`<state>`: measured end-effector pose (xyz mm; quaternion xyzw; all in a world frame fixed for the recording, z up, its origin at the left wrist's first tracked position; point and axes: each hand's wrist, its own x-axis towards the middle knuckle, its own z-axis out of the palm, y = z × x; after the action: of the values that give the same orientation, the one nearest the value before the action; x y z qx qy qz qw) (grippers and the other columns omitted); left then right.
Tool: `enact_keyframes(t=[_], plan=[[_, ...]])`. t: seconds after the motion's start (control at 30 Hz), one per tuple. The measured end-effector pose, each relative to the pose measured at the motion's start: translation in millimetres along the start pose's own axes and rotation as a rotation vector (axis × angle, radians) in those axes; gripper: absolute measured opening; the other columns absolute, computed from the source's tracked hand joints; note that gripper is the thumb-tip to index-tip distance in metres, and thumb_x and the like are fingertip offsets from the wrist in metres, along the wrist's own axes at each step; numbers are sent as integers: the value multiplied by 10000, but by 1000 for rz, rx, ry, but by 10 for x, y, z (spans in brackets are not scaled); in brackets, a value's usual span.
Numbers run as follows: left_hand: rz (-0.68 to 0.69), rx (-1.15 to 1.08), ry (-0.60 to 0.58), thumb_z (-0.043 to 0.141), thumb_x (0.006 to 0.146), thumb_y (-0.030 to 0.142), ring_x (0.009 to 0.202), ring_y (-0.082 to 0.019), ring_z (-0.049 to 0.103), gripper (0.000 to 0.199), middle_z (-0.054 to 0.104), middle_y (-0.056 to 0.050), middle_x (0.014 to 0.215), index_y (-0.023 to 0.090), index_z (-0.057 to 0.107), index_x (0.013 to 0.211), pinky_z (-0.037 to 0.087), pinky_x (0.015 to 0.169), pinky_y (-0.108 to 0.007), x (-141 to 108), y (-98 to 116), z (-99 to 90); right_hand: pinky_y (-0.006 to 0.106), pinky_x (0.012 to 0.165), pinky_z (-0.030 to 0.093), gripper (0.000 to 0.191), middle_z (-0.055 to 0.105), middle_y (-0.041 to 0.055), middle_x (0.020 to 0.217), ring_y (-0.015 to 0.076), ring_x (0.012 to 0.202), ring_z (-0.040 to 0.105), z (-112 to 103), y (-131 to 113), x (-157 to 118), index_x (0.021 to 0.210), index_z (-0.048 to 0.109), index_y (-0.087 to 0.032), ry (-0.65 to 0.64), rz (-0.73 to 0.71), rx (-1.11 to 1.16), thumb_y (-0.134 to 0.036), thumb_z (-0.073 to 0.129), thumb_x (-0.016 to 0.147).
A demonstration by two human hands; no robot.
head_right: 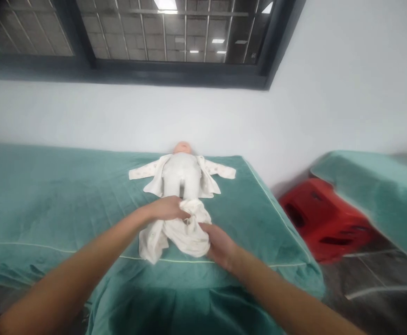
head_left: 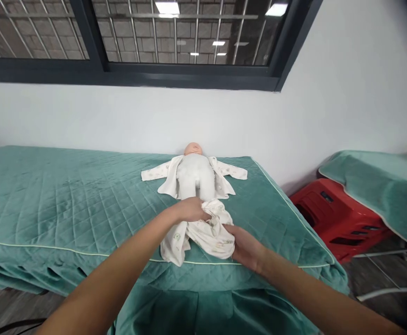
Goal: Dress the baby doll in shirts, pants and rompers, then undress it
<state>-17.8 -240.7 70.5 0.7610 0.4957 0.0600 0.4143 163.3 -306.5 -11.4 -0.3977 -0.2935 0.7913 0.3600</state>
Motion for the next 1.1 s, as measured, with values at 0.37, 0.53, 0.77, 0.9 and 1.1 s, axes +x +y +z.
enact_keyframes(t=[0.37,0.53,0.77,0.9,1.1], plan=[[159,232,2,603,800,300,995,-248,681,283,752,-81,1068,181,728,1024,471,796,-281,-22,41,143,414,865,570,301,779,76,962,269,916,732,-42,85,-65,1026,725,-199,170,-111,-120,-227,750,727],[135,169,-15,631,775,303,1017,-266,676,327,743,-84,1105,188,727,1065,475,817,-294,-40,9,105,412,839,572,257,777,80,928,267,899,729,-39,129,-45,984,730,-191,190,-136,-113,-258,743,737],[103,-137,-148,672,782,366,1075,-261,663,357,741,-29,1137,223,725,1104,489,847,-297,-82,-59,-17,440,884,553,413,769,85,1010,286,973,709,7,202,-114,1112,706,-206,228,-274,-29,-287,784,714],[87,-416,-230,723,761,489,1130,-251,650,471,720,-36,1198,229,709,1154,511,891,-298,-96,-152,-68,439,943,521,514,753,87,1098,281,1055,683,41,177,-112,1230,658,-237,185,-372,46,-300,784,736],[48,-669,-195,780,698,539,1043,-250,675,543,731,-92,1139,177,720,1098,535,835,-305,-66,-232,-74,408,965,504,558,708,71,1221,258,1108,653,26,106,41,1305,603,-263,158,-494,100,-284,752,767]])
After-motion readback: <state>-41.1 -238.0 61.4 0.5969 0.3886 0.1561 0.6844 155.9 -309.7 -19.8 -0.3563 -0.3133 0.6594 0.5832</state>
